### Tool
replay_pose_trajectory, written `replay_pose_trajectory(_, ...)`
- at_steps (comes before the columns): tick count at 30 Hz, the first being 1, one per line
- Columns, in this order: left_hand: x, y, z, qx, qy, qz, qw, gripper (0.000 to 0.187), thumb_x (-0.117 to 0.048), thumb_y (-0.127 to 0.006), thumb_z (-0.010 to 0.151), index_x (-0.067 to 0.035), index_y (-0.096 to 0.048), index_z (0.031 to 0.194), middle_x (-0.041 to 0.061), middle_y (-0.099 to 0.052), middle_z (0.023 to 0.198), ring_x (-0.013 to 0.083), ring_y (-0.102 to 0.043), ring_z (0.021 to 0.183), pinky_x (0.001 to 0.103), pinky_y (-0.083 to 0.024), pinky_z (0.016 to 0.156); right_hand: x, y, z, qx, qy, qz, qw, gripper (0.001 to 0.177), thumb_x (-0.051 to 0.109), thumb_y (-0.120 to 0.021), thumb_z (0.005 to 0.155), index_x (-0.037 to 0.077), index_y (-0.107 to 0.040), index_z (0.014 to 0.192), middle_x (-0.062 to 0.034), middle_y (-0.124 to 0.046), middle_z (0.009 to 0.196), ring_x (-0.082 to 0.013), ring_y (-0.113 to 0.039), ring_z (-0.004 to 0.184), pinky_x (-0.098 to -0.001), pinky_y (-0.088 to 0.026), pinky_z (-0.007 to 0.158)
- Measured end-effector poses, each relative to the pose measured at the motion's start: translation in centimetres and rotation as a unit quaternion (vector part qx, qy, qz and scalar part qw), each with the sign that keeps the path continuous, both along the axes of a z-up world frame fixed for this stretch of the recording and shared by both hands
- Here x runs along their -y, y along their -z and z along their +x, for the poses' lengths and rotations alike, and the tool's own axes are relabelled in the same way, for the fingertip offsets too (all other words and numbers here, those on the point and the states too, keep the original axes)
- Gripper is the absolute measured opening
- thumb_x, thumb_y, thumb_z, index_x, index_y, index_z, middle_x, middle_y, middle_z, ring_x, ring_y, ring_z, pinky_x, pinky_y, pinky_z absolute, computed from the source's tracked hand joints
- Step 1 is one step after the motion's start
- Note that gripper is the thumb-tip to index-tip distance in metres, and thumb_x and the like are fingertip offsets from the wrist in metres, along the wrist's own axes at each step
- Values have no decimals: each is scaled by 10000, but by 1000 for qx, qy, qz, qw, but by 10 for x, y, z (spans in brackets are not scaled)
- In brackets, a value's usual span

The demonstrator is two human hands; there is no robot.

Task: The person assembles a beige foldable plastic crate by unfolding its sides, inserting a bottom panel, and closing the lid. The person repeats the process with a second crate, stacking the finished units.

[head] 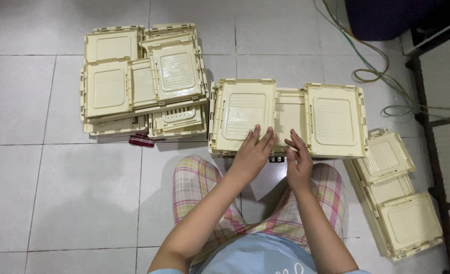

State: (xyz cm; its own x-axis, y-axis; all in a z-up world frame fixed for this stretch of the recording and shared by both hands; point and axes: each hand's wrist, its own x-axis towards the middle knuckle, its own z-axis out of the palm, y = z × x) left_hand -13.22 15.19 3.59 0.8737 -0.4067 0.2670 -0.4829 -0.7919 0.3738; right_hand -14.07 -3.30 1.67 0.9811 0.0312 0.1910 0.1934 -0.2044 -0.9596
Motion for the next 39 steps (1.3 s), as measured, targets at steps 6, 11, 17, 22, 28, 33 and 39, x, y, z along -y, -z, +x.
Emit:
replay_pose_trajectory(6, 16, 19, 5, -2, -28, 45, 999, 553, -104, -565, 915, 24, -519, 1450, 205, -460, 1541, 492, -403, 1430, 540, -345, 1180, 5, -5, -3, -11, 8, -37, 999, 413, 113, -540, 1059, 37, -517, 1464, -135, -503, 1571, -245, -612, 1319, -331, -550, 1013)
replay_pose_trajectory(11, 7, 13, 5, -57, -28, 42, 997, 539, -102, -623, 870, -14, -570, 1399, 180, -476, 1550, 433, -396, 1462, 511, -316, 1213, 8, -15, -2, -9, 9, -75, 997, 405, 95, -557, 1041, 48, -546, 1443, -127, -525, 1560, -247, -620, 1318, -323, -549, 978)
replay_pose_trajectory(17, -41, 11, -17, -73, -175, -55, 980, 406, -228, -554, 1065, -112, -544, 1454, 70, -502, 1551, 293, -404, 1480, 477, -287, 1267, 49, -25, 16, 50, 54, -315, 946, 435, 175, -608, 1033, 76, -558, 1453, -111, -519, 1570, -325, -409, 1472, -521, -330, 1229)
replay_pose_trajectory(22, -106, 37, -29, -164, -359, -211, 894, 583, -302, -522, 1049, -69, -381, 1565, 167, -422, 1600, 348, -399, 1460, 427, -334, 1195, 131, -9, 42, -24, 175, -377, 909, 557, 165, -687, 969, 4, -499, 1468, -241, -353, 1583, -409, -244, 1478, -581, -219, 1194)
replay_pose_trajectory(28, -119, 88, -10, -283, -359, -549, 699, 673, -499, -433, 1044, -81, -363, 1567, 151, -399, 1618, 292, -381, 1491, 410, -304, 1206, 222, 45, 66, -81, 211, -267, 937, 500, 216, -643, 1042, -26, -498, 1455, -221, -502, 1464, -329, -471, 1364, -443, -382, 1156)
replay_pose_trajectory(33, -129, 118, 20, -283, -369, -567, 680, 607, -458, -424, 1042, -85, -489, 1517, 132, -498, 1570, 241, -454, 1429, 362, -329, 1141, 245, 63, 81, -160, 185, -125, 962, 395, 271, -513, 1098, -13, -615, 1353, -144, -684, 1262, -209, -618, 1173, -326, -466, 1028)
replay_pose_trajectory(39, -142, 136, 35, -248, -372, -462, 766, 378, -267, -538, 1061, -3, -687, 1287, 106, -773, 1116, 219, -711, 1007, 324, -538, 878, 233, 55, 86, -183, 171, -128, 960, 369, 225, -491, 1087, 12, -602, 1367, -113, -684, 1247, -178, -619, 1155, -306, -462, 1012)
